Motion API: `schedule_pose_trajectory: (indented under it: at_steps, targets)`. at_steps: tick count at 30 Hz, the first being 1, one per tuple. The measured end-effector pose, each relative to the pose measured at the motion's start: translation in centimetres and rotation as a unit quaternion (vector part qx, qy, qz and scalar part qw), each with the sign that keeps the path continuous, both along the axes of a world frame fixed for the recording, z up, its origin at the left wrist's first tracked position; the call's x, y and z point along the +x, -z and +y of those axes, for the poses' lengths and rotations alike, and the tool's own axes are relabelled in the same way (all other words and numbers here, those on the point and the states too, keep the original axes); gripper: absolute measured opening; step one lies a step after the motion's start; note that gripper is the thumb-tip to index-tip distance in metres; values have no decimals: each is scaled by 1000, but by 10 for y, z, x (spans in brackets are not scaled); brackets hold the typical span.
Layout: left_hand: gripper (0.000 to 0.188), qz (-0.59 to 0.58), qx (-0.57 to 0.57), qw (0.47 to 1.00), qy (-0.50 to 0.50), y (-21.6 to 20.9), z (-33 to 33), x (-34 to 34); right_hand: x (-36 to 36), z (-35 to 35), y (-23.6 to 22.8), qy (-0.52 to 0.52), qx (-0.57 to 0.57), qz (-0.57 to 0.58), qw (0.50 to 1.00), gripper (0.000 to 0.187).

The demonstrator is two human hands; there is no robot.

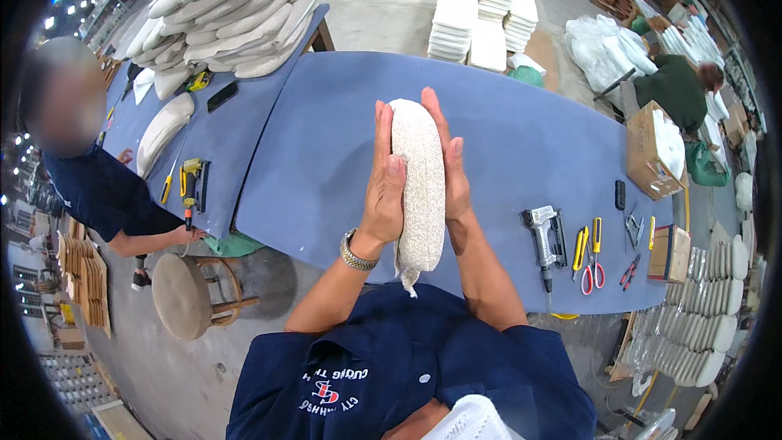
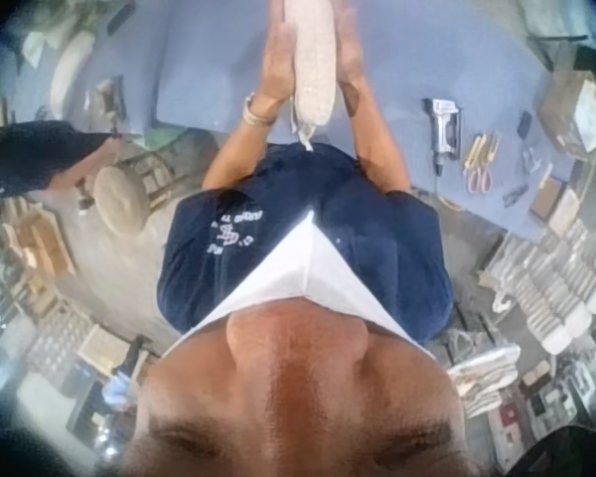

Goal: The person covers a foam cushion with fabric, using a staple gun to secure the material and a utility knife to trim excess. They repeatedly adjust and smooth the fabric while stapling the edges.

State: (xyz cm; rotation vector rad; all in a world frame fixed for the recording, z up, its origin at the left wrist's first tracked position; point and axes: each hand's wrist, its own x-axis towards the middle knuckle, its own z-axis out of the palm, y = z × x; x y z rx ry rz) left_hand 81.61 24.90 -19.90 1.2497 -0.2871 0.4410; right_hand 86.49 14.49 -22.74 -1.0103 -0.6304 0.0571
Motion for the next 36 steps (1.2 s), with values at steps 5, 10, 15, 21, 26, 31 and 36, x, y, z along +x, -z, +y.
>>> schedule_pose_trajectory:
  at_steps: [5, 10, 15, 21, 26, 31, 36]
  targets:
    - [76, 18, 13, 1000, 13, 24, 8, 5, 5, 9, 38, -74, 31, 73, 994, 68]
    - [74, 255, -159, 948, 100, 183, 47, 13, 28, 21, 84, 31, -102, 21, 994, 67]
    - [76, 247, -80, 962, 79, 120, 17, 11, 11, -4, 36, 81, -86, 50, 992, 68]
    - [71, 58, -43, 991, 110, 37, 11, 39, 8, -18, -32, 117, 20, -73, 990, 64]
    - [69, 39, -43, 981, 187, 37, -17, 44, 10, -42, -32, 187, -63, -142, 970, 55]
    - [67, 61, -98, 959, 261, 58, -32, 65, 31, -57, -27, 195, -87, -118, 970, 54]
    - [67, 90, 60, 977, 185, 114, -46, 69, 52, -82, -14, 212, -40, -84, 973, 55]
